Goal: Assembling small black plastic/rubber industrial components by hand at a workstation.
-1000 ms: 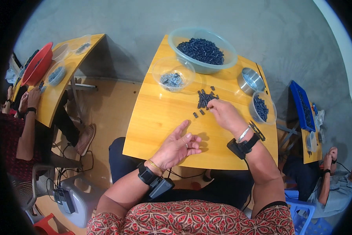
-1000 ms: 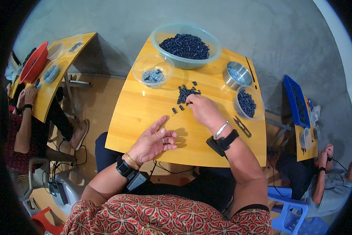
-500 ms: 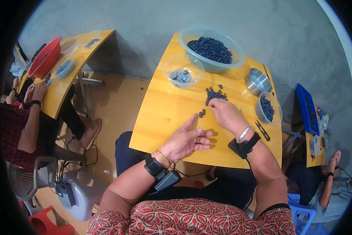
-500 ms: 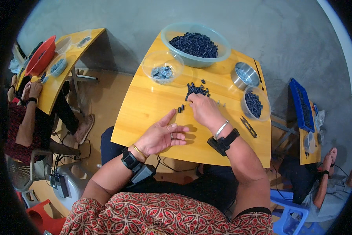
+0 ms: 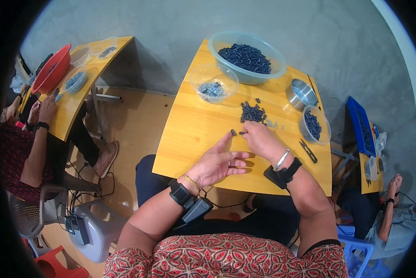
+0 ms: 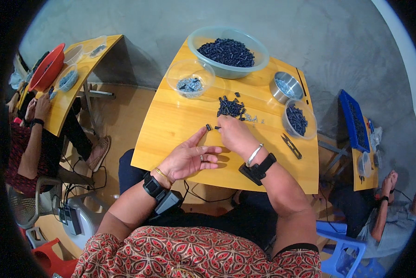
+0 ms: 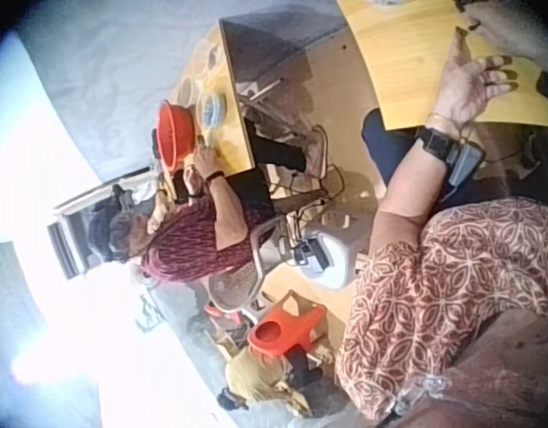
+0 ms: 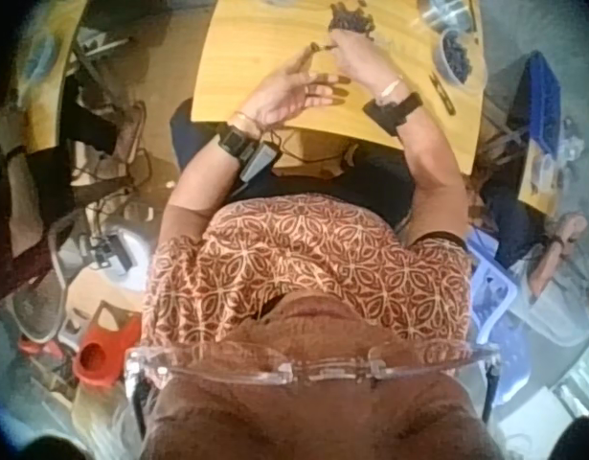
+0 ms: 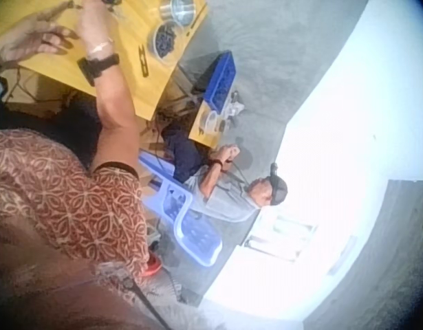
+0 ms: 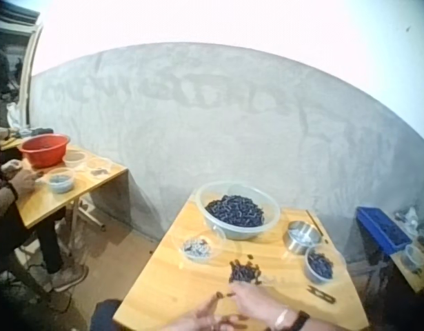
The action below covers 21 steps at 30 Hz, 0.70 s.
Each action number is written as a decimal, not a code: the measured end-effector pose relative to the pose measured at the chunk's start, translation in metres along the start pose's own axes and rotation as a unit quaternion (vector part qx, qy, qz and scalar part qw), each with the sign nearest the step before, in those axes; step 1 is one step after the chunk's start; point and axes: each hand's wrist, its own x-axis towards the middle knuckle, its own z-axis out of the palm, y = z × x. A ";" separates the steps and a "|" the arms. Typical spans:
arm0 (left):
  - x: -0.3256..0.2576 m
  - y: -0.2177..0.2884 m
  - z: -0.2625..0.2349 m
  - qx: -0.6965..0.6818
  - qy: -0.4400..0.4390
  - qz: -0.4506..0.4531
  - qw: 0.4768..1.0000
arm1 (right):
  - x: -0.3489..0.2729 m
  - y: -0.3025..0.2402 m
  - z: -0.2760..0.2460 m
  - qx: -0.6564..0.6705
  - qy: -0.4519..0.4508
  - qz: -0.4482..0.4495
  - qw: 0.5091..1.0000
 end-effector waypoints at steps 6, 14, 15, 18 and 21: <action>-0.005 -0.004 -0.010 0.034 -0.017 0.009 0.999 | -0.035 -0.038 -0.004 0.089 0.047 0.000 0.995; -0.004 -0.014 0.009 0.176 0.088 0.046 0.979 | -0.057 -0.061 -0.012 0.041 0.028 -0.087 0.995; -0.003 -0.015 0.007 0.187 0.086 0.050 0.977 | -0.059 -0.062 -0.013 0.064 0.034 -0.092 0.993; -0.006 -0.014 0.004 0.181 0.071 0.052 0.979 | -0.061 -0.032 -0.017 0.049 0.079 -0.144 0.985; -0.011 -0.011 -0.003 0.109 0.052 0.048 0.992 | -0.058 0.017 -0.030 0.082 0.157 0.079 0.981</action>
